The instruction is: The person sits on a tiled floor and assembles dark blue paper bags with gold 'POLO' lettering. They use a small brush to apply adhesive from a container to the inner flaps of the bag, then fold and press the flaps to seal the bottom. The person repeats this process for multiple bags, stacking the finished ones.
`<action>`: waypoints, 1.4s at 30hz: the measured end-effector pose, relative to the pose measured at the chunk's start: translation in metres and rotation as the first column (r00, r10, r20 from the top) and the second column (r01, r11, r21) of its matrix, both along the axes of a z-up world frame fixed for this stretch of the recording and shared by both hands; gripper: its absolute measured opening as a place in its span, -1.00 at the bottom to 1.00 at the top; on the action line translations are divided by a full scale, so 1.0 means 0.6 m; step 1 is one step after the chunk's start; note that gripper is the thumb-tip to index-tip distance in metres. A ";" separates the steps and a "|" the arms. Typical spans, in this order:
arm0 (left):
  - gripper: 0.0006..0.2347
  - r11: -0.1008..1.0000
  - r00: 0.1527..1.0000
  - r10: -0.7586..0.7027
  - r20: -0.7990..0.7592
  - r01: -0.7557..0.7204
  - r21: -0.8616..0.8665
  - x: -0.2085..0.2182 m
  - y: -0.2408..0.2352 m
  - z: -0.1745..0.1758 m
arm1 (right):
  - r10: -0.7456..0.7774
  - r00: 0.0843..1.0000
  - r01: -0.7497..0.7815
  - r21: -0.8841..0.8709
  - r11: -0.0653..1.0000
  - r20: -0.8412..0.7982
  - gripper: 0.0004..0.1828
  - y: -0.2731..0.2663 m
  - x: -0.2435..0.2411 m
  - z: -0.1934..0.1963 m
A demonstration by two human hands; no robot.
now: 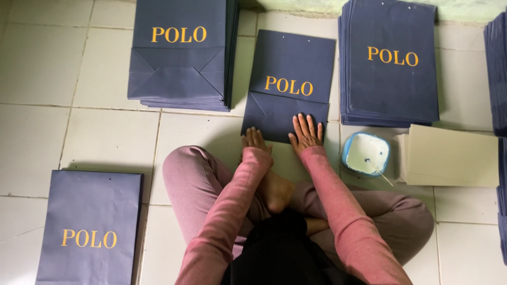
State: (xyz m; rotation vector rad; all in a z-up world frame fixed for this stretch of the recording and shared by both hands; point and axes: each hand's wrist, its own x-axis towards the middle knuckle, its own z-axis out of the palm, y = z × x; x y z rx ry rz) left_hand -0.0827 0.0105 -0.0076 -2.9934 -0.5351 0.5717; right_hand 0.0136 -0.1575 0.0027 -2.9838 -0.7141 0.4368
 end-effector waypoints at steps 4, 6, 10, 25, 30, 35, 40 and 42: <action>-0.33 0.999 0.989 -0.046 0.140 0.043 0.023 0.046 -0.033 0.037 | 0.009 1.000 -0.009 0.020 1.000 0.012 -0.26 0.002 0.002 0.003; -0.36 0.996 0.968 -0.090 0.234 0.088 0.019 0.075 -0.048 0.021 | 0.026 0.999 -0.026 0.030 0.999 0.021 -0.26 0.002 -0.005 0.021; -0.32 0.992 0.963 -0.123 0.240 0.122 0.021 0.128 -0.045 -0.027 | 0.020 1.000 -0.020 0.041 0.999 0.014 -0.26 0.003 -0.002 0.015; -0.32 0.963 0.935 -0.256 0.247 0.269 -0.021 0.070 -0.029 -0.018 | -0.150 0.983 0.148 -0.020 0.989 -0.109 -0.31 0.030 -0.010 0.040; -0.33 0.962 0.954 -0.262 0.148 0.271 -0.042 0.066 -0.035 -0.025 | -0.125 0.985 0.123 -0.023 0.992 -0.114 -0.28 0.019 -0.002 0.011; -0.33 0.967 0.968 -0.252 0.015 0.252 -0.046 0.081 -0.041 0.016 | -0.035 0.997 0.027 -0.115 0.993 -0.066 -0.30 -0.024 -0.034 0.041; -0.34 0.966 0.961 -0.256 -0.103 0.250 -0.071 0.082 -0.045 0.053 | -0.050 0.986 0.024 -0.164 0.986 -0.158 -0.29 -0.088 -0.078 0.052; -0.35 0.969 0.966 -0.241 -0.099 0.232 -0.090 0.087 -0.045 0.054 | -0.057 0.982 0.030 -0.153 0.988 -0.179 -0.26 -0.108 -0.097 0.064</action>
